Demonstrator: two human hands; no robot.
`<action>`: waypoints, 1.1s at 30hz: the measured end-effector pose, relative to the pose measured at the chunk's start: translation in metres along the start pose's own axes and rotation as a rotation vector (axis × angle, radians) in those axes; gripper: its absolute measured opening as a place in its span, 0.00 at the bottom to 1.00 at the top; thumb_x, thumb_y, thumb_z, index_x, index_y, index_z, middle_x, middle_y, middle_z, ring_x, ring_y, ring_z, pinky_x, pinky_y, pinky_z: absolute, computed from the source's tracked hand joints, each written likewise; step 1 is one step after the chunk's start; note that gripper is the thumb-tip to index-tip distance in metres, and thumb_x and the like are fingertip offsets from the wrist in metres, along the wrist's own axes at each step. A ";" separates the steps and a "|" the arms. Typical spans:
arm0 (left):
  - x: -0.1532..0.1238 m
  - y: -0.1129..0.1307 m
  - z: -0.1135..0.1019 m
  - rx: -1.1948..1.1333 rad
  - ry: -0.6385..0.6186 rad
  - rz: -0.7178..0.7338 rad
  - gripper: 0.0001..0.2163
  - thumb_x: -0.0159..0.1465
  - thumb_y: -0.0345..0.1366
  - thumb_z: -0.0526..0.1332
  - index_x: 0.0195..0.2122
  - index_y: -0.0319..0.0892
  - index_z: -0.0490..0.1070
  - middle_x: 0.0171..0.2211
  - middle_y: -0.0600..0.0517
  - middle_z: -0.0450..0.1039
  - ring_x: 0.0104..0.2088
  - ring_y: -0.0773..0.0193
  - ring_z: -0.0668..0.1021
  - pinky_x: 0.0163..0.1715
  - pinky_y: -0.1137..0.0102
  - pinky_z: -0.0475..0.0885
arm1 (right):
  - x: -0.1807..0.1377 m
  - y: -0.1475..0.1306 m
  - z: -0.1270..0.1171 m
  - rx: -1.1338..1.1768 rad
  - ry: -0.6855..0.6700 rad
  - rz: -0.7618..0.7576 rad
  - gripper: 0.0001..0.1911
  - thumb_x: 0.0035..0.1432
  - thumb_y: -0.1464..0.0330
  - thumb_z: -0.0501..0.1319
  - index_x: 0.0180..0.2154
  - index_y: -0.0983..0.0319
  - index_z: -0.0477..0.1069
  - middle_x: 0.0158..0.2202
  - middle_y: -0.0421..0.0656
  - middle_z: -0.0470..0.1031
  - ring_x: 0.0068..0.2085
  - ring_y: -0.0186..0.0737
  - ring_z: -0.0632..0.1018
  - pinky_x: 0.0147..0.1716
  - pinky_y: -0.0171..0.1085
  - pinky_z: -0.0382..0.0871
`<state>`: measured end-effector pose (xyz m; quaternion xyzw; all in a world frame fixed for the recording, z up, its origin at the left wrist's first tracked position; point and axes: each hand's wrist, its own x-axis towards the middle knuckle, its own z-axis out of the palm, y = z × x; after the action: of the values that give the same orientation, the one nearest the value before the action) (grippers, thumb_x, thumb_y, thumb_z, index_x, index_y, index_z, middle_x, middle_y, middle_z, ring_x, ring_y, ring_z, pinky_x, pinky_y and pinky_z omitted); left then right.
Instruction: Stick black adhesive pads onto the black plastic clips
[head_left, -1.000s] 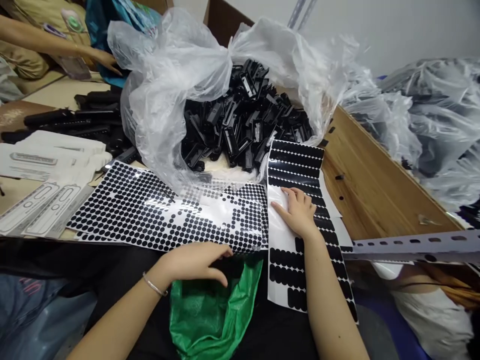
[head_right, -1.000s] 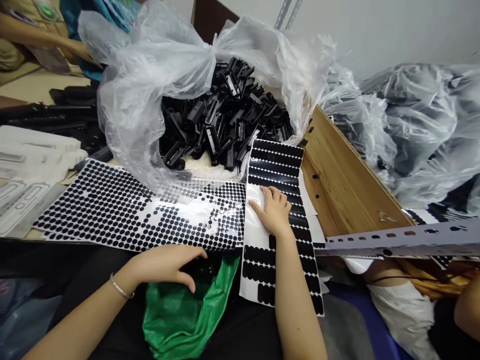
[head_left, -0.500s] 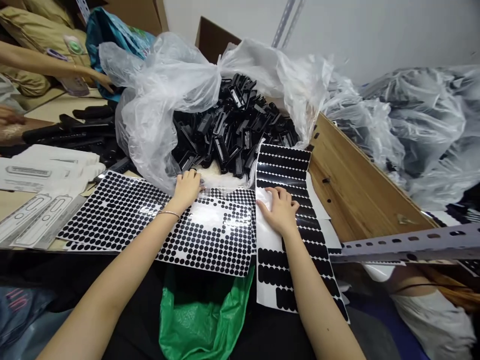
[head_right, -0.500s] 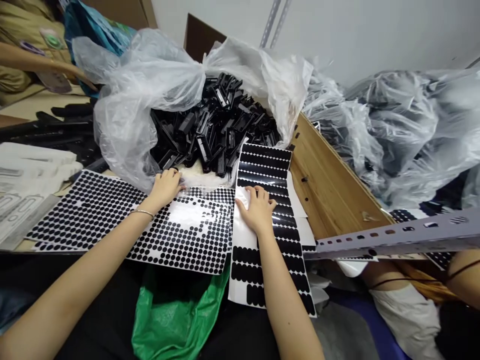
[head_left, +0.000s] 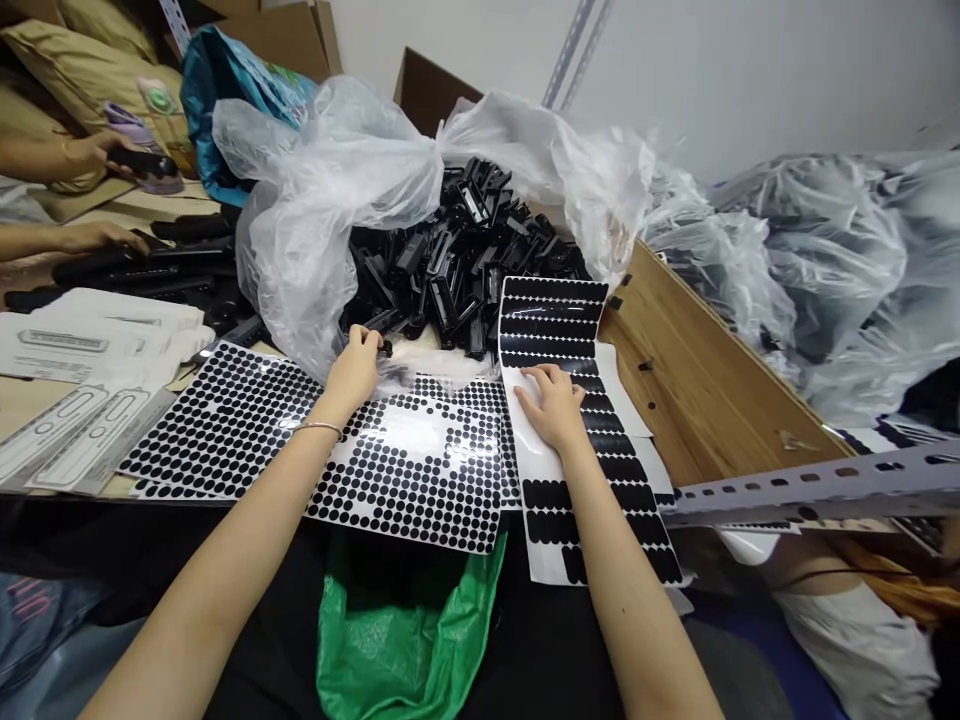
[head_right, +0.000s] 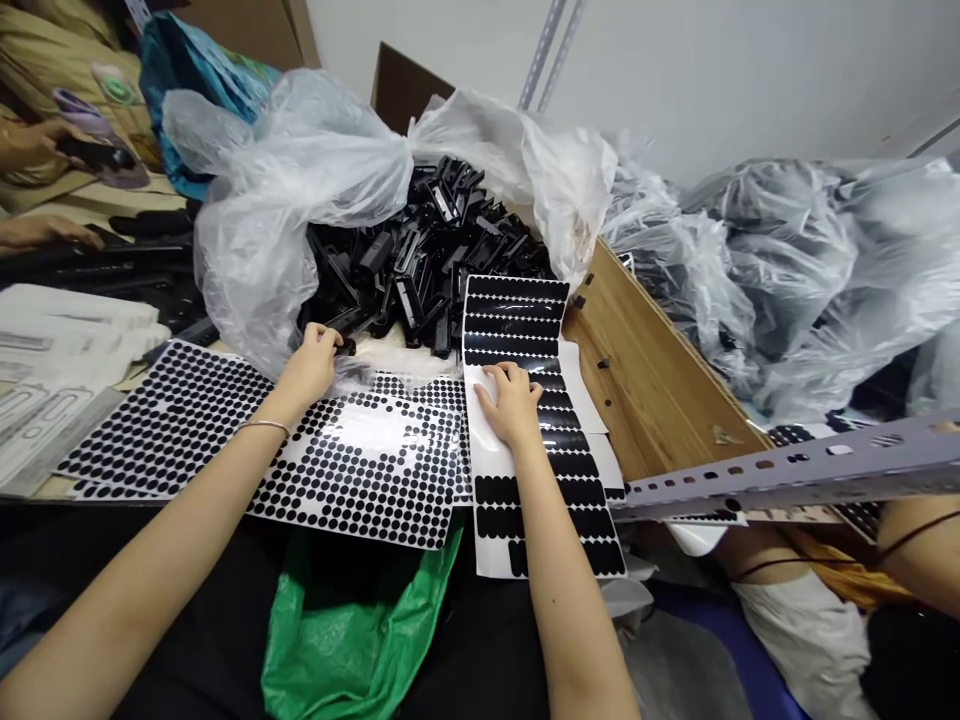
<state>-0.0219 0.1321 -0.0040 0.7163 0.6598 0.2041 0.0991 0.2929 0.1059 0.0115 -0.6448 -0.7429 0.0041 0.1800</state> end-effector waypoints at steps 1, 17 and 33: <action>0.000 -0.001 0.000 0.012 -0.005 0.001 0.18 0.67 0.26 0.44 0.50 0.36 0.70 0.52 0.37 0.70 0.46 0.53 0.77 0.44 0.64 0.71 | 0.000 0.001 0.000 -0.002 0.015 -0.007 0.17 0.63 0.61 0.53 0.50 0.60 0.71 0.53 0.53 0.72 0.55 0.57 0.70 0.51 0.56 0.60; 0.011 -0.019 -0.003 -0.116 0.088 0.075 0.10 0.60 0.28 0.57 0.38 0.41 0.76 0.40 0.46 0.74 0.44 0.54 0.76 0.47 0.63 0.71 | -0.025 -0.092 0.000 0.068 -0.403 -0.310 0.11 0.60 0.76 0.60 0.34 0.59 0.80 0.41 0.43 0.81 0.43 0.45 0.79 0.35 0.39 0.71; -0.098 0.033 -0.016 -1.665 -0.055 -0.457 0.22 0.55 0.54 0.67 0.40 0.41 0.70 0.33 0.51 0.76 0.32 0.64 0.79 0.36 0.66 0.79 | -0.017 -0.091 0.011 0.209 -0.429 -0.180 0.11 0.56 0.79 0.59 0.26 0.60 0.71 0.34 0.43 0.76 0.34 0.39 0.76 0.30 0.36 0.66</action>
<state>-0.0028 0.0297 0.0079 0.2650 0.4205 0.5789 0.6464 0.2045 0.0763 0.0185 -0.5381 -0.8141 0.2017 0.0836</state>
